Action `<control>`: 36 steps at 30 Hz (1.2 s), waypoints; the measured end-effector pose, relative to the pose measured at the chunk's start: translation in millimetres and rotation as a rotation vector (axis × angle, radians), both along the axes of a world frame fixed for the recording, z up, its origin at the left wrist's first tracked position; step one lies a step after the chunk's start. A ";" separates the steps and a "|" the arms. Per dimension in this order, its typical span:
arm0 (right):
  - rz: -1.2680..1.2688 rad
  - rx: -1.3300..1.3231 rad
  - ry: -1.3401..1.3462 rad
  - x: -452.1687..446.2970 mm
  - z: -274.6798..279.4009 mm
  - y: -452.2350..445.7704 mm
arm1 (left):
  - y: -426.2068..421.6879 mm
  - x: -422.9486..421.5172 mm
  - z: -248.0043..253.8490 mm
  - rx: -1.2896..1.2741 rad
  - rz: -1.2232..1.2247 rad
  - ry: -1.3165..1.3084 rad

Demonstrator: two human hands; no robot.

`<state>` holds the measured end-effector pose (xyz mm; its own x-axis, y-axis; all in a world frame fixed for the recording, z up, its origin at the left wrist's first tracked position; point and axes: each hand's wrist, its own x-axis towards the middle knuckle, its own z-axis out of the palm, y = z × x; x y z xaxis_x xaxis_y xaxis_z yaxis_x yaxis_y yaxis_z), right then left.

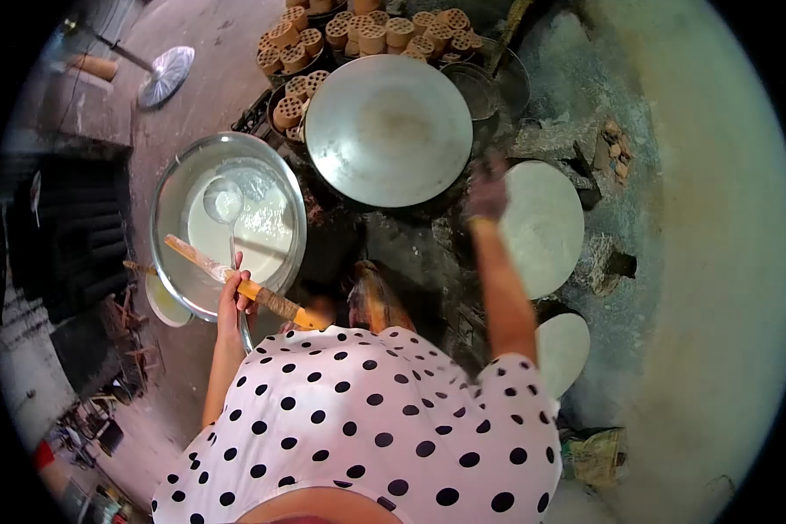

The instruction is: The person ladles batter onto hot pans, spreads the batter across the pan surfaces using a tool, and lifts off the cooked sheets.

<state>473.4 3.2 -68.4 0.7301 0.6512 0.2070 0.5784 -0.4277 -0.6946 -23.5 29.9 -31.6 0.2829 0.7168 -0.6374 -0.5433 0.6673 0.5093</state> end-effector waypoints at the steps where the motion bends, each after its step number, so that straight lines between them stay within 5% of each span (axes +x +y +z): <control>1: 0.022 0.077 0.004 -32.3 -34.1 -9.1 | 5.6 3.8 1.5 -0.017 -0.022 0.034; 5: -0.330 0.003 0.330 -151.6 -82.5 -17.7 | 17.1 19.0 6.7 0.024 -0.029 0.061; 9: -0.321 -0.132 0.015 -57.5 -87.5 24.6 | 15.0 26.4 21.0 -0.061 0.052 0.133; 16: 0.143 -0.601 -0.168 57.2 -30.9 245.2 | -6.6 23.2 25.8 -0.136 0.167 0.196; 17: 0.218 -0.463 -0.470 59.2 -62.9 277.7 | -6.6 24.4 27.2 -0.144 0.171 0.195; 20: 0.619 -0.486 -0.573 -13.9 -34.2 331.9 | -4.0 28.8 34.6 -0.129 0.169 0.226; 21: 0.696 -0.281 -0.701 -46.1 -33.9 332.0 | -4.6 29.3 38.0 -0.134 0.155 0.234; 22: 0.777 -0.288 -0.818 -73.7 -75.1 345.0 | -3.0 29.7 37.9 -0.110 0.148 0.219; 24: 1.020 -0.372 -0.974 -145.7 2.6 281.4 | 0.2 30.9 40.6 -0.063 0.087 0.183; 25: 0.904 -0.043 -0.669 -166.0 -61.4 258.9 | 3.7 32.4 38.6 -0.027 0.049 0.147; 26: 0.948 -0.392 -0.681 -180.8 30.2 200.2 | 4.3 26.5 25.7 0.026 0.001 0.073; 28: 1.181 -0.380 -1.293 -179.2 10.4 93.3 | 8.1 21.3 26.9 0.048 -0.094 0.027; 29: 1.226 -0.094 -1.132 -160.3 -52.4 44.8 | 8.5 22.7 26.8 0.056 -0.113 0.015; 31: 1.259 -0.632 -0.597 -145.3 -23.2 -47.7 | 6.1 13.0 39.2 0.058 -0.214 0.007; 32: 1.096 -0.909 -0.265 -142.5 5.1 -90.4 | 9.5 11.6 38.5 0.082 -0.288 0.012; 33: 0.578 -0.901 0.057 -144.4 -10.9 -142.5 | 11.9 2.3 43.6 0.102 -0.368 0.035; 36: -0.104 -0.720 0.222 -177.6 -138.7 -304.2 | 23.6 -6.3 34.2 0.131 -0.594 0.005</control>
